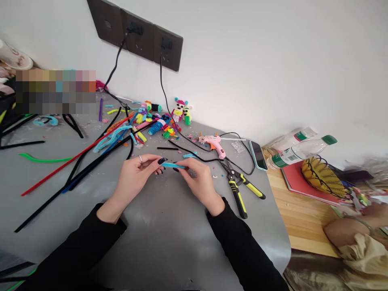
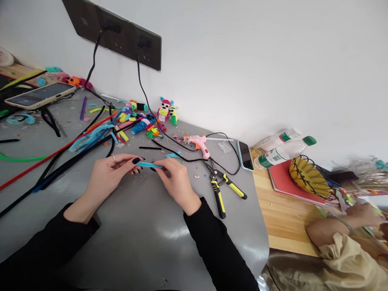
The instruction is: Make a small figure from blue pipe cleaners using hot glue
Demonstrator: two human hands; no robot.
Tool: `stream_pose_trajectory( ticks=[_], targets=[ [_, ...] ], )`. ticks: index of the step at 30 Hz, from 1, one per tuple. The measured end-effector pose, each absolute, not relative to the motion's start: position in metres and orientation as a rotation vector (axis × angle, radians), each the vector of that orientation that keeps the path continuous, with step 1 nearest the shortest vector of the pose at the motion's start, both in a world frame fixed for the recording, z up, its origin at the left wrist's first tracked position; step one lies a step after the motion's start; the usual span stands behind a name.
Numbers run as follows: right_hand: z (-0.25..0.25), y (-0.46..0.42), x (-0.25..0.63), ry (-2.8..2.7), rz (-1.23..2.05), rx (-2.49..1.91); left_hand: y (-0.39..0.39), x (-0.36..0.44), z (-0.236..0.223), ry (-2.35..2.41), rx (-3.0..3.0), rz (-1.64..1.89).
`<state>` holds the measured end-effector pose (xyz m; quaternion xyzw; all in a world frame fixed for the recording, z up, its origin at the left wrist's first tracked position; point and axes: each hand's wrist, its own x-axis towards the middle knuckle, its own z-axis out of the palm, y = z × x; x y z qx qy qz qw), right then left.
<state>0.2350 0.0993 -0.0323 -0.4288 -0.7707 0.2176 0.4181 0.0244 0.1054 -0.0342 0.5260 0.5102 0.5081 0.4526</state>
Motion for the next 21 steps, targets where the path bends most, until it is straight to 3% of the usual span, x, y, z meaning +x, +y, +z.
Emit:
stream_pose_trajectory(
  ticks=[5, 21],
  targets=[
    [-0.0314, 0.1005, 0.2369, -1.836, 0.642, -1.115, 0.0999, 0.0214, -0.0314, 1.178, 1.584, 1.289],
    [-0.0307, 0.0981, 0.2367, -1.884, 0.807, -1.111, 0.0973, 0.0199, -0.0368, 1.226, 1.74, 1.375]
  ],
)
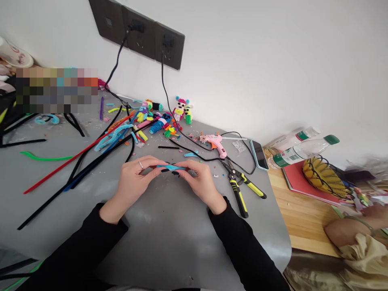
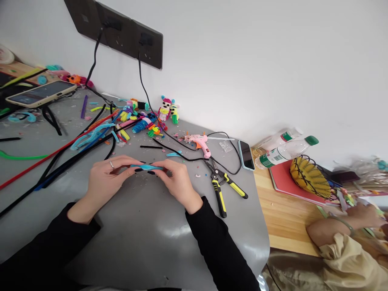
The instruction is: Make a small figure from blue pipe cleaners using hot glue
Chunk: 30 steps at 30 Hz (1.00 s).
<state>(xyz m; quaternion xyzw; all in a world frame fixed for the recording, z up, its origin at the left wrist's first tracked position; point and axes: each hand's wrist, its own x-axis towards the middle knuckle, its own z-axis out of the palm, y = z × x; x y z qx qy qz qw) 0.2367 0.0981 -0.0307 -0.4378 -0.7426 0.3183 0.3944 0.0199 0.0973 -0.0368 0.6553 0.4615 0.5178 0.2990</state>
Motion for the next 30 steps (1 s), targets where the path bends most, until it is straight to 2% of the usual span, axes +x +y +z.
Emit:
stream_pose_trajectory(
  ticks=[5, 14, 25, 30],
  targets=[
    [-0.0322, 0.0973, 0.2361, -1.891, 0.79, -1.117, 0.0961, 0.0223, -0.0357, 1.234, 1.728, 1.425],
    [-0.0364, 0.0958, 0.2359, -2.031, 0.496, -1.072, 0.0978, 0.021, -0.0354, 1.242, 1.405, 1.297],
    [-0.0342, 0.0967, 0.2371, -2.056, 0.497, -0.996, 0.099, 0.0211, -0.0402, 1.199, 1.588, 1.319],
    [-0.0344, 0.0999, 0.2403, -2.01, 0.472, -1.09, 0.099, 0.0159, -0.0436, 1.248, 1.657, 1.313]
  ],
)
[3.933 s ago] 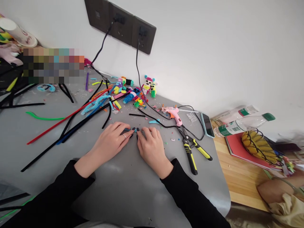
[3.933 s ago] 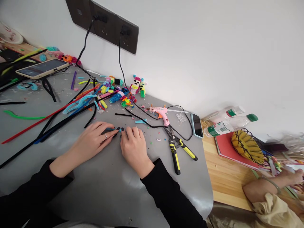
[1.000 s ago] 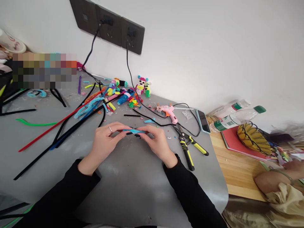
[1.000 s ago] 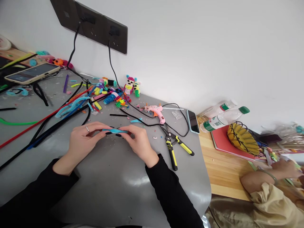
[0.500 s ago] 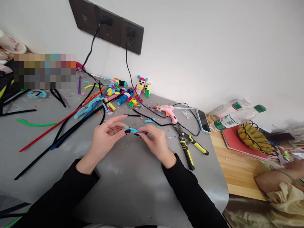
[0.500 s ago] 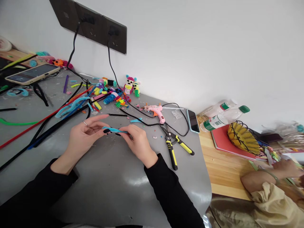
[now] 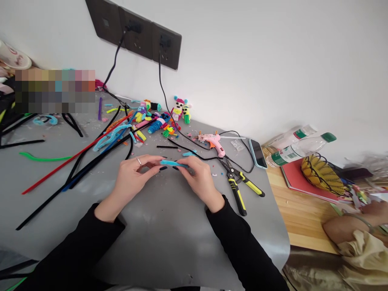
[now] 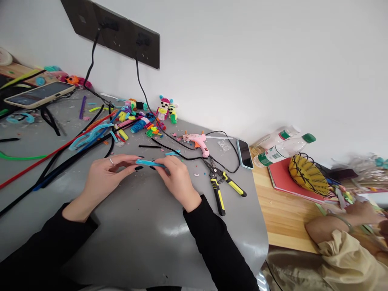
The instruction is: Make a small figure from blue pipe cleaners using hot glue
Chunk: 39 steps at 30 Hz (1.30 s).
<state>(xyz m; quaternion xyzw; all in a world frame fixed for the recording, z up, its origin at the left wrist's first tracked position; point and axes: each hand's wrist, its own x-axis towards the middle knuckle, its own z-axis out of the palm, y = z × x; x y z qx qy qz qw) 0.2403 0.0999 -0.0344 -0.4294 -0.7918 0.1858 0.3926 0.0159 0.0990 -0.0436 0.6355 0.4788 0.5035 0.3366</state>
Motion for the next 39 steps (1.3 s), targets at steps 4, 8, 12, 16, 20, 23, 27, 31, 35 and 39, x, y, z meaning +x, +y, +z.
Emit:
stream_pose_trajectory(
  ticks=[4, 8, 12, 16, 20, 23, 27, 31, 35, 39],
  targets=[
    [-0.029, 0.103, 0.243, -1.852, 0.502, -1.156, 0.103, -0.005, -0.042, 1.441, 1.722, 1.415],
    [-0.025, 0.105, 0.243, -1.713, 0.562, -1.23, 0.116, -0.029, -0.032, 1.628, 1.658, 1.716],
    [-0.023, 0.104, 0.243, -1.683, 0.618, -1.232, 0.119, -0.021, -0.021, 1.643, 1.912, 1.7],
    [-0.025, 0.104, 0.239, -1.695, 0.649, -1.19, 0.101, 0.031, -0.021, 1.228, 1.377, 1.362],
    [-0.026, 0.095, 0.227, -1.716, 0.632, -1.169, 0.087, 0.079, -0.027, 1.04, 0.922, 1.364],
    [-0.018, 0.074, 0.232, -1.865, 0.458, -1.25, 0.086, 0.087, -0.027, 0.991, 0.746, 1.449],
    [-0.008, 0.03, 0.281, -1.857, -0.059, -1.832, 0.087, 0.063, -0.02, 0.97, 0.745, 1.381],
    [-0.008, 0.005, 0.338, -1.773, -0.194, -2.575, 0.086, 0.039, -0.017, 1.048, 0.868, 1.235],
    [0.003, 0.01, 0.361, -2.04, 0.028, -2.644, 0.082, 0.031, -0.024, 1.09, 1.015, 1.168],
    [0.026, 0.021, 0.353, -2.177, 0.077, -2.751, 0.077, 0.027, -0.035, 1.155, 1.124, 1.17]
  ],
)
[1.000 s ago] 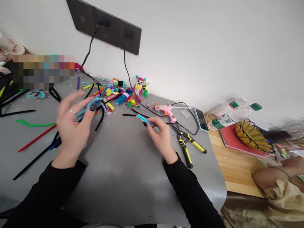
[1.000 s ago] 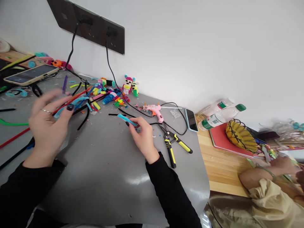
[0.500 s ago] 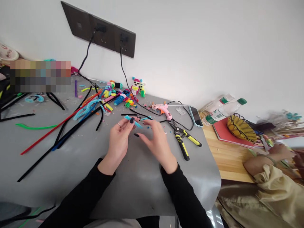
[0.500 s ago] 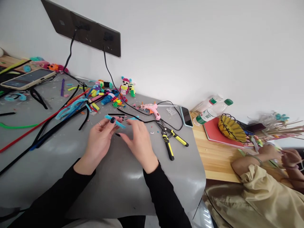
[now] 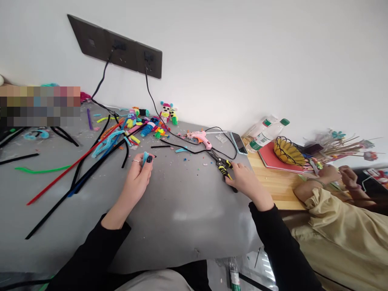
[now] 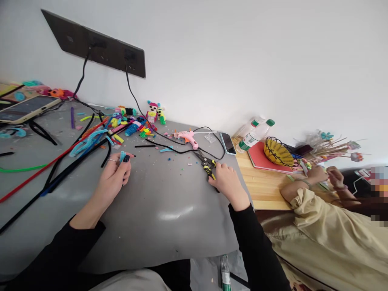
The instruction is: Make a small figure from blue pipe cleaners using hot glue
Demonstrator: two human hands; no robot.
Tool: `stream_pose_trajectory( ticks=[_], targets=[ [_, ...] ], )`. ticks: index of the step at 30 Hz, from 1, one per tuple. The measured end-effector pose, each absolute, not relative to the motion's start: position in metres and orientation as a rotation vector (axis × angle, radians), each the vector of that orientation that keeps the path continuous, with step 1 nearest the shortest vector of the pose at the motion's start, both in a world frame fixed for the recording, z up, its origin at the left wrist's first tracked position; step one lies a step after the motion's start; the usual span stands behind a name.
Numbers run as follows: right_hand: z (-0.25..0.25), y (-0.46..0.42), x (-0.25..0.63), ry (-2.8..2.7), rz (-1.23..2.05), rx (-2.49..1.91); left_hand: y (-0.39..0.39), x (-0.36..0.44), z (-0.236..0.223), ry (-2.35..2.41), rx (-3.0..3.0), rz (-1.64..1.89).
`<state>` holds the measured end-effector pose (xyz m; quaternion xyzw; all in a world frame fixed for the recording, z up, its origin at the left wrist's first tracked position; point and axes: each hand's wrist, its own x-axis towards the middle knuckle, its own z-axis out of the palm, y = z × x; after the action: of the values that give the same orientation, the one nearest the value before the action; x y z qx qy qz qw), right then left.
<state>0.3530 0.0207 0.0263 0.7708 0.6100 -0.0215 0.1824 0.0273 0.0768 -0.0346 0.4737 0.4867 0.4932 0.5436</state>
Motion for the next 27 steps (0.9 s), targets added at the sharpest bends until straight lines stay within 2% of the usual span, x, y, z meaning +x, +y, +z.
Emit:
stream_pose_trajectory(
  ticks=[7, 12, 14, 16, 20, 25, 27],
  targets=[
    [0.037, 0.018, 0.328, 1.592, -0.019, 2.063, 0.073, 0.015, -0.04, 1.227, 1.324, 1.081],
    [0.031, 0.006, 0.34, 1.664, 0.011, 2.32, 0.072, 0.014, -0.035, 1.27, 1.408, 1.112],
    [0.03, -0.004, 0.345, 1.728, -0.107, 2.487, 0.072, 0.015, -0.033, 1.257, 1.423, 1.11],
    [0.031, -0.016, 0.344, 1.814, -0.385, 2.678, 0.071, 0.018, -0.033, 1.228, 1.43, 1.085],
    [0.026, -0.038, 0.317, 2.036, -1.183, 2.886, 0.071, 0.029, -0.034, 1.149, 1.406, 1.039],
    [0.009, -0.046, 0.266, 1.904, -2.008, 2.909, 0.074, 0.042, -0.038, 1.071, 1.425, 1.023],
    [0.006, -0.045, 0.252, 1.872, -2.152, 2.848, 0.074, 0.044, -0.039, 1.059, 1.426, 1.006]
  ],
)
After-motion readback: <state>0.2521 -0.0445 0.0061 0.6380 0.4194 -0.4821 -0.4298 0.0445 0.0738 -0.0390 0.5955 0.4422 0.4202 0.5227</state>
